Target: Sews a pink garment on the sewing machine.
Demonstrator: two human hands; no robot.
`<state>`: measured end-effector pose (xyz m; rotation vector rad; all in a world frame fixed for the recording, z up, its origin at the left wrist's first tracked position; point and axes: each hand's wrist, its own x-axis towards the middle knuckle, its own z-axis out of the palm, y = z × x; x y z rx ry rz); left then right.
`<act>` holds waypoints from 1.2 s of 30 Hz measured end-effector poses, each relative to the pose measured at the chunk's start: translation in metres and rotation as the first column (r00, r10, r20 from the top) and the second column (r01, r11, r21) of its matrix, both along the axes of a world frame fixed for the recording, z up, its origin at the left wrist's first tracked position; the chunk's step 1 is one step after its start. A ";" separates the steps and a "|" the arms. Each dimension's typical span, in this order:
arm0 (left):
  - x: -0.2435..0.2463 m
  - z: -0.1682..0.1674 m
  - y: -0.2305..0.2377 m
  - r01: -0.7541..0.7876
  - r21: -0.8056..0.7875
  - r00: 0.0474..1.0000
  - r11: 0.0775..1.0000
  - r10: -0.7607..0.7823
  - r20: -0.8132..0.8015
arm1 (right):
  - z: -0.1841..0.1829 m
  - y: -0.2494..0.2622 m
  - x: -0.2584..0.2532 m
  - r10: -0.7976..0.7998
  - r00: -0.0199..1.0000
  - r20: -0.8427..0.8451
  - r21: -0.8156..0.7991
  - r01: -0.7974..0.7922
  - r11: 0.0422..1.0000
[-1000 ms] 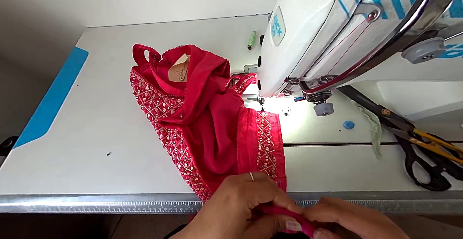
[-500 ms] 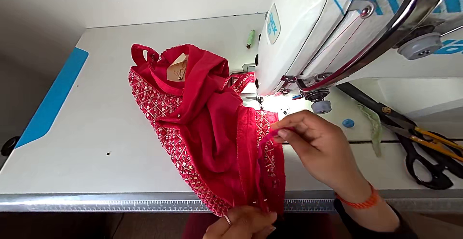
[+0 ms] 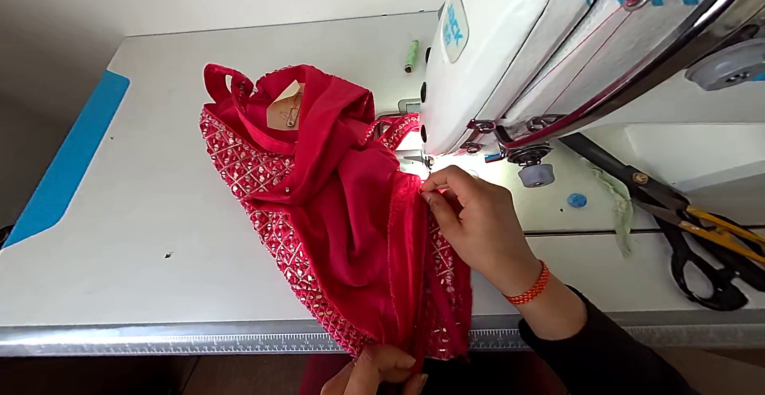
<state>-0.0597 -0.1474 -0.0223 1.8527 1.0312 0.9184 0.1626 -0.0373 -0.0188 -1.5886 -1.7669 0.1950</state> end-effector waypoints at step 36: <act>0.048 0.043 0.139 0.588 0.434 0.687 0.682 -0.137 -0.714 | 0.012 -0.126 -0.030 0.016 1.000 0.000 -0.238 -0.015 0.971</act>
